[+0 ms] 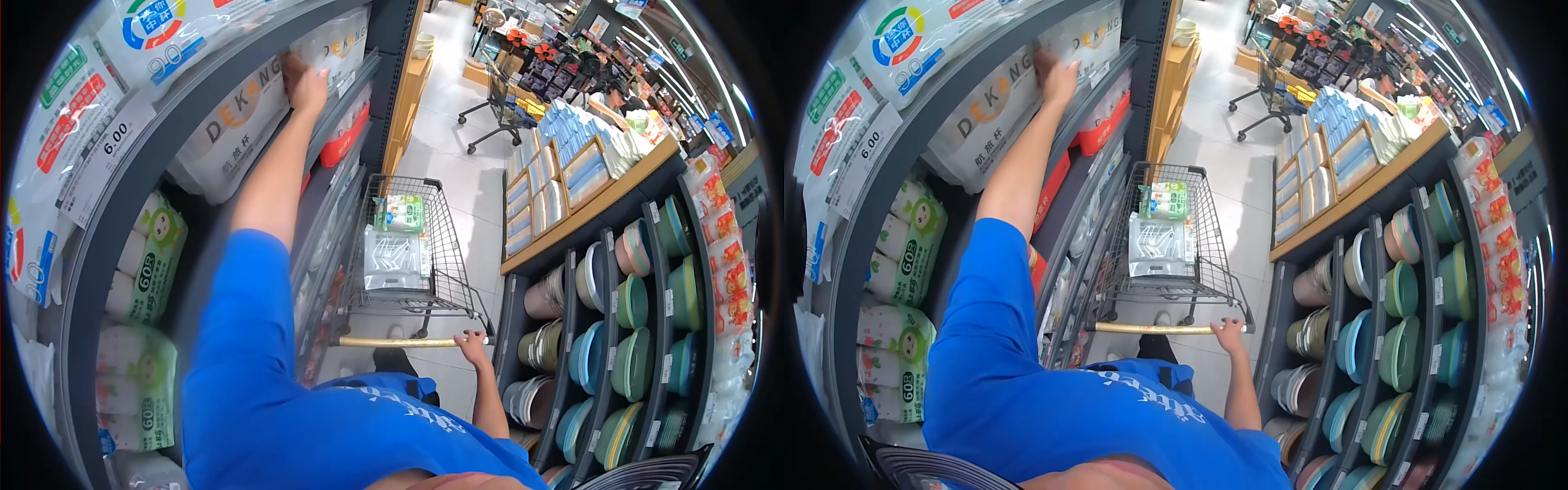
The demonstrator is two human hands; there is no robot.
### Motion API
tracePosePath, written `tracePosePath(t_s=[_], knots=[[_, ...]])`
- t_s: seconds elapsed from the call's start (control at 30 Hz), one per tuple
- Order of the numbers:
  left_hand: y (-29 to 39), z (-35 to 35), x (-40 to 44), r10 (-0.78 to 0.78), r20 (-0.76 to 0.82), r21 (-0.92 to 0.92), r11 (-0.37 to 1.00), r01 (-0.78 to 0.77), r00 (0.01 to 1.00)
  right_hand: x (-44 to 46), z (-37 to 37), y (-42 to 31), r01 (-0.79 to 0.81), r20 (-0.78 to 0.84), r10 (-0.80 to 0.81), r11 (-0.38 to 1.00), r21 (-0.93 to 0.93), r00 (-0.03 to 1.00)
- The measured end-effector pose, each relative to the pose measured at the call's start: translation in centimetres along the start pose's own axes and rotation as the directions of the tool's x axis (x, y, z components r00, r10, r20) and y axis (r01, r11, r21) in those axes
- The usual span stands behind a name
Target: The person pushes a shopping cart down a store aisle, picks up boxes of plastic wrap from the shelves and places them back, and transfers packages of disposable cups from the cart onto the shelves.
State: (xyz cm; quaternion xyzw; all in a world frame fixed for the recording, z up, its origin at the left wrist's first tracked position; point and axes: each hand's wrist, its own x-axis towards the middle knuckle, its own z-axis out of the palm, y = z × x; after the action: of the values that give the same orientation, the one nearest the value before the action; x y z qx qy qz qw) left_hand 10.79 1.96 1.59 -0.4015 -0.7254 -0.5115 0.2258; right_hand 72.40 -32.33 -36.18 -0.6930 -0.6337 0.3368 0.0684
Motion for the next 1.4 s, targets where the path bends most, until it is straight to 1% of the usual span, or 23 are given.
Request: tracePosePath(t_s=[0.1,0.17,0.3,0.4,0.5,0.57,0.6,0.67,0.7,0.73,0.77,0.8,0.83,0.87,0.9,0.93,0.97,1.0,1.07,1.13,1.17,1.27,1.4], knots=[[0.6,-0.7,-0.3,-0.024,0.032,-0.004,1.000,0.024,0.999,0.2,-0.5,0.0,-0.042,0.071,0.041,0.999,0.009,0.997],[0.9,-1.1,-0.4,-0.005,0.020,-0.003,1.000,0.005,1.000,0.2,-1.0,-0.3,-0.061,0.115,0.060,0.998,0.001,0.992],[1.5,-2.1,-0.6,0.014,0.028,-0.013,1.000,-0.013,1.000,-0.1,-1.4,-1.0,-0.054,0.125,0.057,0.998,-0.029,0.990],[2.8,-3.3,-0.6,0.120,-0.065,0.021,0.993,-0.118,0.991,-0.7,-0.9,-0.9,-0.023,0.087,0.024,1.000,-0.006,0.996],[5.9,-7.2,-1.7,0.276,-0.066,0.085,0.959,-0.270,0.959,-0.9,-0.6,-1.1,0.023,0.041,-0.022,0.999,-0.027,0.999],[9.0,-10.3,-5.4,0.308,-0.116,-0.048,0.948,-0.315,0.944,-0.9,0.4,-0.6,0.073,-0.001,-0.073,0.995,-0.071,0.997],[10.0,-11.9,-7.7,0.321,-0.140,-0.114,0.934,-0.337,0.937,-1.2,-0.3,-1.1,-0.019,0.110,0.006,0.993,0.114,0.994],[8.4,-12.3,-13.7,0.422,0.005,-0.396,0.833,-0.386,0.907,-3.0,-4.8,-4.3,-0.248,0.358,0.091,0.874,0.419,0.929],[7.9,-13.2,-17.7,0.372,0.115,-0.503,0.822,-0.269,0.921,-2.9,-6.3,-4.7,-0.230,0.283,0.095,0.838,0.495,0.954],[6.2,-13.7,-21.7,0.288,0.383,-0.569,0.822,-0.021,0.878,-1.6,-6.4,-2.8,-0.123,0.084,0.098,0.910,0.397,0.992],[4.1,-14.0,-25.5,0.228,0.600,-0.487,0.865,0.123,0.767,0.4,-6.0,0.0,-0.036,-0.116,0.070,0.963,0.268,0.991],[-0.3,-12.5,-30.9,0.207,0.700,-0.359,0.929,0.086,0.683,1.4,-5.6,1.7,0.026,-0.304,0.012,0.993,0.119,0.952],[-4.2,-13.1,-35.0,0.164,0.884,-0.204,0.978,0.045,0.438,1.0,-5.6,1.7,0.007,-0.364,-0.015,1.000,-0.022,0.931],[-5.4,-15.4,-37.7,-0.097,0.985,0.108,0.991,-0.078,0.141,1.0,-5.5,1.6,-0.017,-0.419,-0.052,0.987,-0.159,0.906],[-5.6,-18.4,-39.4,-0.281,0.960,0.274,0.946,-0.172,-0.012,0.8,-5.3,1.1,-0.048,-0.465,-0.098,0.955,-0.292,0.880],[-9.8,-18.8,-44.7,-0.268,0.962,0.274,0.941,-0.200,0.053,0.9,-4.6,1.0,-0.121,-0.402,0.019,0.966,-0.230,0.915],[-11.4,-21.1,-46.5,-0.228,0.972,0.235,0.954,-0.188,0.062,1.3,-3.6,0.8,-0.198,-0.329,0.133,0.965,-0.174,0.935],[-12.0,-23.5,-47.5,-0.243,0.965,0.258,0.947,-0.190,0.099,1.3,-2.9,0.1,-0.278,-0.247,0.242,0.953,-0.122,0.938],[-12.7,-24.3,-47.9,-0.416,0.895,0.415,0.909,0.038,0.164,1.0,-2.5,-0.6,-0.299,-0.269,0.264,0.950,-0.096,0.926],[-13.4,-25.0,-48.0,-0.398,0.908,0.390,0.917,0.083,0.129,0.3,-2.4,-0.7,-0.302,-0.268,0.267,0.948,-0.101,0.926],[-13.7,-25.0,-47.8,-0.387,0.915,0.376,0.921,0.107,0.115,0.1,-2.7,-1.3,-0.337,-0.245,0.299,0.932,-0.133,0.922],[-13.7,-24.8,-48.0,-0.376,0.915,0.375,0.926,0.035,0.148,0.6,-3.0,-1.4,-0.361,-0.171,0.328,0.906,-0.221,0.929],[-12.8,-24.2,-47.1,-0.376,0.921,0.384,0.920,-0.080,0.101,0.4,-2.9,-1.5,-0.329,-0.173,0.292,0.912,-0.246,0.940]])
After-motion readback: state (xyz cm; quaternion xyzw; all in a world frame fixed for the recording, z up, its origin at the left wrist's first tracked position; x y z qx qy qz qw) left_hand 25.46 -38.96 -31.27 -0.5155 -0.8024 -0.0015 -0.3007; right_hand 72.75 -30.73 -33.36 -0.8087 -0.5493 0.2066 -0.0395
